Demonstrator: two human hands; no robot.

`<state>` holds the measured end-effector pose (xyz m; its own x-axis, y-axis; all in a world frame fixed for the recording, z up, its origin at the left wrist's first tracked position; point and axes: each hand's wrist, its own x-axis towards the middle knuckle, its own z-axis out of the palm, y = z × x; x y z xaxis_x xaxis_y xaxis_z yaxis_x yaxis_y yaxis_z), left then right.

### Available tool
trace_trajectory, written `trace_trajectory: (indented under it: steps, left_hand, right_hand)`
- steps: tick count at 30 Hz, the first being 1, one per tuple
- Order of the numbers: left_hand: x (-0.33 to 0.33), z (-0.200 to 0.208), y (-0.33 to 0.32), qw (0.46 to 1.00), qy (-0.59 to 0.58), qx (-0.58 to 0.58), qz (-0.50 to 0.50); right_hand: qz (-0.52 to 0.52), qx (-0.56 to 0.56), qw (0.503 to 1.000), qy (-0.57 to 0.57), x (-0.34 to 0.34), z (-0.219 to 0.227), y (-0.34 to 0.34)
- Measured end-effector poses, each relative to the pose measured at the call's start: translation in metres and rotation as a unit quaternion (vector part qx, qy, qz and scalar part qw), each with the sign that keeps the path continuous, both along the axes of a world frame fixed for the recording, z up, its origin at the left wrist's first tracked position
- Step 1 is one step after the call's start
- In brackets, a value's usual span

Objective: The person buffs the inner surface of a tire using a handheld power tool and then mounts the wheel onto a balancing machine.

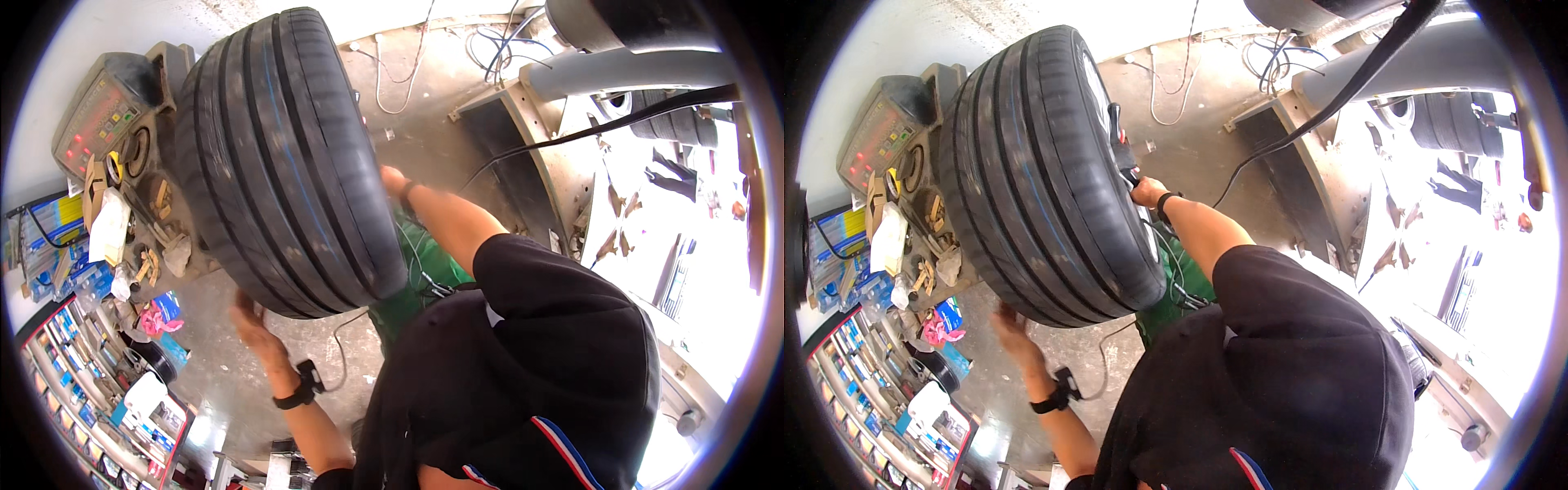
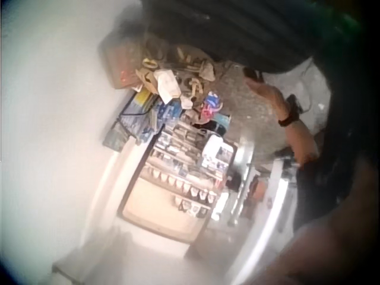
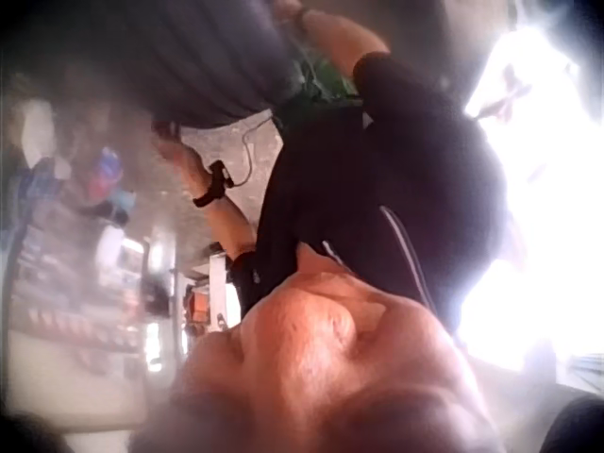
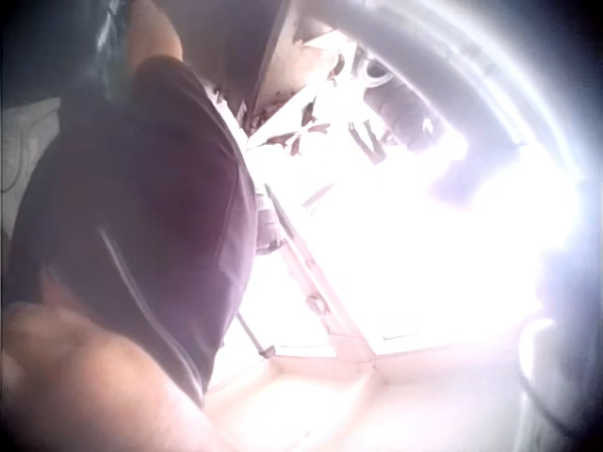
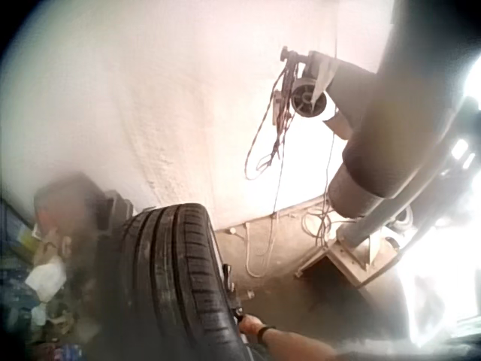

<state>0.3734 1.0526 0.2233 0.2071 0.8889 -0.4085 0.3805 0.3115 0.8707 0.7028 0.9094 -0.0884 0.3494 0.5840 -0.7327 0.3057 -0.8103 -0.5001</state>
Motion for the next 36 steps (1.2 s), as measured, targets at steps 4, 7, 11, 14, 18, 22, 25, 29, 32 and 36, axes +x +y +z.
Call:
trace_trajectory:
  steps: [4,7,11,14,18,22,25,29,32,36]
  left_hand:
    - [0.109,0.043,0.031,0.971,0.113,0.203,-0.063]
    - [0.096,0.03,-0.002,0.962,0.123,0.243,-0.008]
    - [0.063,-0.009,-0.043,0.963,0.03,0.259,0.064]
    - [0.02,-0.07,-0.077,0.948,0.034,0.307,0.077]
    - [-0.018,-0.149,-0.133,0.97,0.024,0.11,0.216]
    - [-0.131,-0.186,-0.128,0.845,0.419,0.023,-0.33]
    - [-0.109,-0.116,-0.073,0.994,0.097,-0.034,-0.033]
    - [0.044,0.036,0.005,0.999,-0.022,0.03,0.032]
    - [0.056,0.004,-0.006,0.936,0.171,0.291,-0.096]
    - [0.06,-0.02,-0.046,0.95,0.123,0.285,-0.024]
  right_hand:
    - [-0.007,0.066,0.996,-0.066,0.004,-0.07,-0.01]
    - [-0.016,0.102,0.994,-0.048,-0.003,-0.072,-0.007]
    - [-0.04,0.082,0.995,-0.032,-0.009,-0.047,-0.009]
    - [-0.054,0.054,0.997,-0.033,-0.018,-0.011,-0.011]
    - [0.069,-0.03,0.997,-0.031,-0.009,0.059,-0.002]
    - [-0.092,-0.026,0.995,0.011,-0.006,0.102,0.005]
    - [-0.007,0.011,0.999,-0.033,-0.002,0.038,0.001]
    - [0.078,-0.005,0.997,0.019,-0.003,-0.013,0.022]
    - [-0.112,0.105,0.988,0.034,0.004,-0.098,-0.002]
    - [-0.212,0.146,0.962,0.09,0.034,-0.158,-0.034]
